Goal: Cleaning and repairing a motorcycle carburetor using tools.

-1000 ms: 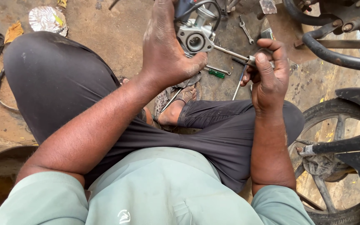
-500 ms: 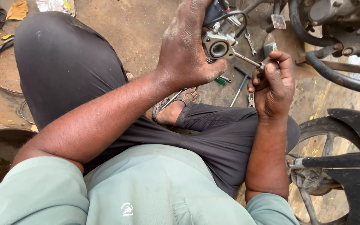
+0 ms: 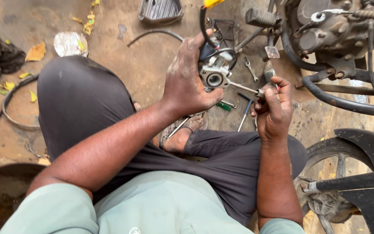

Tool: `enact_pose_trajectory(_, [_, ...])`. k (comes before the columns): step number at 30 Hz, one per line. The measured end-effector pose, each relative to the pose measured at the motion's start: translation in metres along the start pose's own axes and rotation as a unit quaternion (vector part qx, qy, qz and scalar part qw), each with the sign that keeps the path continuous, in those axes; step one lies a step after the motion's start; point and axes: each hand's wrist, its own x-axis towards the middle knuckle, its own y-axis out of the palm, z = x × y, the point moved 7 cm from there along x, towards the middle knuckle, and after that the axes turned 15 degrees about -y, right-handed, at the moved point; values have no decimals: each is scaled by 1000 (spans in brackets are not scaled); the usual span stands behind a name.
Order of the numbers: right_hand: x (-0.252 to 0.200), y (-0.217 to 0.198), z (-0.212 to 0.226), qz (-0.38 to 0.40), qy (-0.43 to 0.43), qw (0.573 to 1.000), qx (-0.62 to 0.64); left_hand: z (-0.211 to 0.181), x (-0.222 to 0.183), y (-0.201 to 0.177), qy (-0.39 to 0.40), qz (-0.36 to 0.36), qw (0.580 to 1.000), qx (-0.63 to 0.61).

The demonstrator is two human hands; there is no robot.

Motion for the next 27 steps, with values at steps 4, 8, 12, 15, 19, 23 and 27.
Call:
enact_pose_trajectory(4, [-2,2,-2,12,-6,1000,2,-4,2,-4,20,-17,1000,14])
enact_pose_trajectory(8, [-9,-20,-19,19,11,1000,-8,1,3,-4,4,-21,1000,13])
enact_pose_trajectory(12, [-4,4,2,43,-44,998,-25,4,5,-3,-8,-21,1000,5])
enact_pose_trajectory(15, [-4,13,5,61,-47,997,-10,-2,5,-6,-4,-33,999,4])
enact_pose_trajectory(19, [-7,5,0,28,-25,998,-49,4,4,-2,-17,-16,1000,4])
enact_pose_trajectory(23, [-5,6,-1,49,-34,995,-75,4,4,-2,-19,-25,999,7])
enact_pose_trajectory(27, [-4,5,-3,50,-25,995,-84,4,6,-3,-41,-27,999,-5])
